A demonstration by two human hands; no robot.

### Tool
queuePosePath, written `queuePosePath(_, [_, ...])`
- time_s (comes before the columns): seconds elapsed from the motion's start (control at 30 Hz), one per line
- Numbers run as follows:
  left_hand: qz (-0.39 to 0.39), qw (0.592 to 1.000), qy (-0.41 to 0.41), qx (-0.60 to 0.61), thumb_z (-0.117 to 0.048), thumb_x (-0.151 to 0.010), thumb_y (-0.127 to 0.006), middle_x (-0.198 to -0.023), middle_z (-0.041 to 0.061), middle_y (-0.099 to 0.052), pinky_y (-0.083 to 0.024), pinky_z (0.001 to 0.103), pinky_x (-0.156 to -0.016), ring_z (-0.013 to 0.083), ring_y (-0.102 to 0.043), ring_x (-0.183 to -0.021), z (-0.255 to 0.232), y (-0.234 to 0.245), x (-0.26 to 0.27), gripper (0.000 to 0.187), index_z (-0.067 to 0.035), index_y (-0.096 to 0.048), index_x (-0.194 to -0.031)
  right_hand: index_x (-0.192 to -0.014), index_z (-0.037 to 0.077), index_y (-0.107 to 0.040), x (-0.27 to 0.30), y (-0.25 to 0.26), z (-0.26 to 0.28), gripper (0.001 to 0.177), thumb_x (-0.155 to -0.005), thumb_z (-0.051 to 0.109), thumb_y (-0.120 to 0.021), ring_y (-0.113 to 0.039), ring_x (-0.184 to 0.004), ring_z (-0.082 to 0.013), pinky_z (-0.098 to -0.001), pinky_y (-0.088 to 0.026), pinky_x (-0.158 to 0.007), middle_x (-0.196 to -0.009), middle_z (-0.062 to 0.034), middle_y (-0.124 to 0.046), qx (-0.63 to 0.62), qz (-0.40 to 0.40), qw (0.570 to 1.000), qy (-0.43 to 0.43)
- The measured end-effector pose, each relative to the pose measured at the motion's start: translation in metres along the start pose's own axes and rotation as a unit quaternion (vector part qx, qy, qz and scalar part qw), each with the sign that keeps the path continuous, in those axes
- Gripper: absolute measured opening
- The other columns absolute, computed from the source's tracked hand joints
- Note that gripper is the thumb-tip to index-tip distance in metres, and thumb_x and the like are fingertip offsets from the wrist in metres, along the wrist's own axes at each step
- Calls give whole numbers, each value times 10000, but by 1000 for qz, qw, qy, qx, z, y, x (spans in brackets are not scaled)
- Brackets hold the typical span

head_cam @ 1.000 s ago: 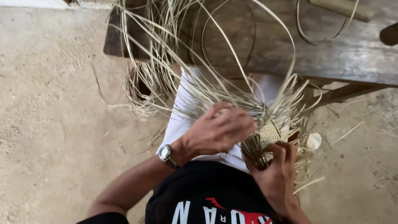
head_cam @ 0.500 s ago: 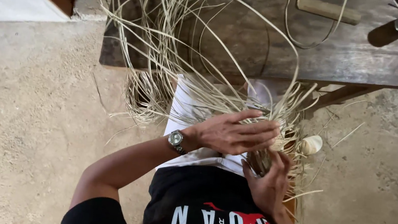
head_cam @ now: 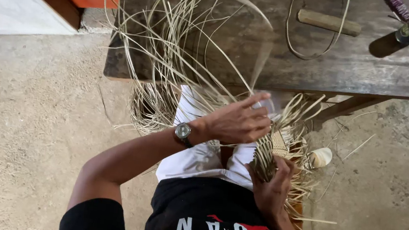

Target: Weaving dried plant fibers into a structured pattern to create a hat or basket.

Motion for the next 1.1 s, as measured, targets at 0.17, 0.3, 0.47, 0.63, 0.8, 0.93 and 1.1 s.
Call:
queuePosePath(0.17, [13, 997, 72, -34, -184, -769, -700, -861, 5, -636, -333, 503, -1001, 191, -612, -904, 6, -7, 4, 211, -136, -628, -961, -1145, -40, -462, -20, 2, 9, 529, -752, 153, -760, -501, -758, -515, -456, -476, -590, -841, -171, -474, -74, -57, 995, -34])
queuePosePath(0.3, [26, 987, 153, 45, -172, -789, -647, -844, 12, -629, -350, 454, -956, 180, -609, -886, 8, 4, 8, 188, -106, -623, -963, -1155, -33, -463, -19, -2, 6, 522, -763, 185, -731, -481, -710, -450, -462, -428, -563, -794, -161, -419, -87, -46, 995, -34])
queuePosePath(0.47, [44, 956, 250, 144, -157, -814, -581, -824, 21, -621, -370, 392, -900, 168, -604, -862, 12, 26, 16, 179, -69, -618, -966, -1182, -43, -452, -14, -3, 1, 488, -770, 51, -696, -554, -619, -336, -379, -513, -619, -837, -142, -397, -179, -12, 978, -110])
queuePosePath(0.63, [65, 903, 347, 243, -141, -839, -515, -803, 30, -613, -389, 330, -843, 155, -599, -838, 13, 52, 31, 195, -32, -614, -968, -1184, -44, -442, -9, -6, 4, 480, -762, -12, -668, -602, -677, -342, -394, -533, -637, -880, -135, -385, -220, 6, 966, -135])
queuePosePath(0.8, [89, 829, 438, 335, -124, -864, -449, -783, 39, -606, -407, 268, -787, 142, -594, -815, 7, 102, 35, 231, 5, -610, -971, -1199, -67, -391, 3, -14, -3, 537, -723, -104, -637, -557, -790, -485, -505, -533, -686, -996, -251, -398, -241, 46, 960, -138])
queuePosePath(0.93, [98, 762, 499, 400, -109, -884, -397, -766, 46, -600, -421, 218, -742, 132, -590, -796, -5, 111, 50, 269, 35, -607, -972, -1234, -44, -370, 0, -10, 2, 551, -757, -35, -646, -594, -799, -363, -428, -514, -703, -1007, -217, -450, -186, 9, 974, -128])
queuePosePath(1.1, [116, 651, 578, 478, -91, -910, -332, -746, 55, -592, -437, 155, -686, 119, -585, -772, -30, 133, 64, 323, 72, -604, -975, -1218, -52, -363, 5, -19, 6, 543, -769, -1, -664, -538, -743, -349, -383, -501, -712, -973, -198, -400, -183, -1, 978, -97])
Point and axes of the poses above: each hand's wrist, its own x-axis away from the middle knuckle, its own y-axis out of the back of the hand, z = x × y, the point moved 1 cm from there along -x, towards the middle knuckle
